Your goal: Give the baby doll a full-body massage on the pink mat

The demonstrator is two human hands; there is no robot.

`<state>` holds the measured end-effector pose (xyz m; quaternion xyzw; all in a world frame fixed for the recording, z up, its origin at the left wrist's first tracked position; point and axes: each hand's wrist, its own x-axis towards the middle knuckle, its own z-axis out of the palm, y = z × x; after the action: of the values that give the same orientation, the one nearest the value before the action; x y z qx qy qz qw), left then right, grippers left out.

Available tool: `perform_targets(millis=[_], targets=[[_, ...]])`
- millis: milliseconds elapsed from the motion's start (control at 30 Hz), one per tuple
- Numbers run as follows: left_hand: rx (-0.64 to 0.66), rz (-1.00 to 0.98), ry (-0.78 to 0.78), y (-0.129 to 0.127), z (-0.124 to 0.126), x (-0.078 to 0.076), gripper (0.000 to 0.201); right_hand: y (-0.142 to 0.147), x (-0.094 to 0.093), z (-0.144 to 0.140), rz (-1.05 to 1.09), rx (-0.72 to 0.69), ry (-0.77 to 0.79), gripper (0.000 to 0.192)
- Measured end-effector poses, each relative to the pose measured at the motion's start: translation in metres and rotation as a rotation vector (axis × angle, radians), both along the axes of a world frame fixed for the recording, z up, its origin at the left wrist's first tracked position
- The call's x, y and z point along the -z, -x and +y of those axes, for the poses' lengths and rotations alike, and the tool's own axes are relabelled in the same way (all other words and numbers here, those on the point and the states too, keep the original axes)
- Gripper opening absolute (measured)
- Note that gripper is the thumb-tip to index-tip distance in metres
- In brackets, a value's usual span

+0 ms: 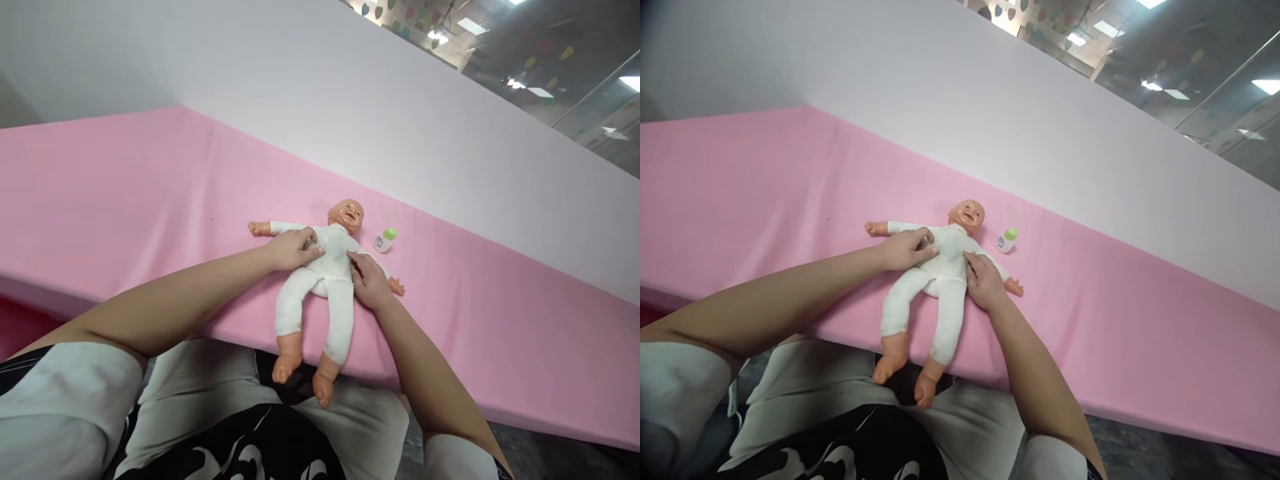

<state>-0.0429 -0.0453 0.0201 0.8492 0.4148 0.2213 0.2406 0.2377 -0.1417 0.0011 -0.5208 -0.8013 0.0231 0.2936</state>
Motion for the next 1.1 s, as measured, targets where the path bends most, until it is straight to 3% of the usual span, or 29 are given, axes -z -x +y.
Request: perform_targets(millis=[267,333,533,667,733,833,933,1000,1100], targets=[[-0.074,0.129,-0.029,0.0,0.018,0.008,0.094,0.034,-0.01,-0.026,-0.282,-0.003,-0.091,0.093],[-0.062,0.194,-0.005,0.001,0.021,0.008,0.101,0.046,-0.013,-0.034,-0.315,-0.055,-0.128,0.089],[-0.083,0.293,0.087,0.007,0.032,0.007,0.129,0.06,-0.013,-0.05,-0.354,-0.353,-0.207,0.048],[-0.196,0.266,0.146,0.007,0.034,0.009,0.142,0.046,-0.018,-0.04,-0.105,-0.355,-0.387,0.053],[-0.235,0.245,0.139,0.007,0.032,0.008,0.145,0.034,-0.02,-0.031,0.049,-0.269,-0.496,0.053],[-0.26,0.197,0.058,0.006,0.028,0.006,0.147,0.017,-0.018,-0.019,0.163,-0.044,-0.547,0.046],[-0.235,0.157,-0.047,0.005,0.024,0.003,0.139,0.005,-0.012,-0.01,0.223,0.102,-0.543,0.053],[-0.192,0.147,-0.13,0.005,0.021,0.001,0.126,0.001,-0.009,-0.008,0.256,0.128,-0.523,0.057],[-0.095,0.15,-0.274,0.004,0.018,0.0,0.098,0.002,-0.009,-0.008,0.213,0.052,-0.426,0.055]])
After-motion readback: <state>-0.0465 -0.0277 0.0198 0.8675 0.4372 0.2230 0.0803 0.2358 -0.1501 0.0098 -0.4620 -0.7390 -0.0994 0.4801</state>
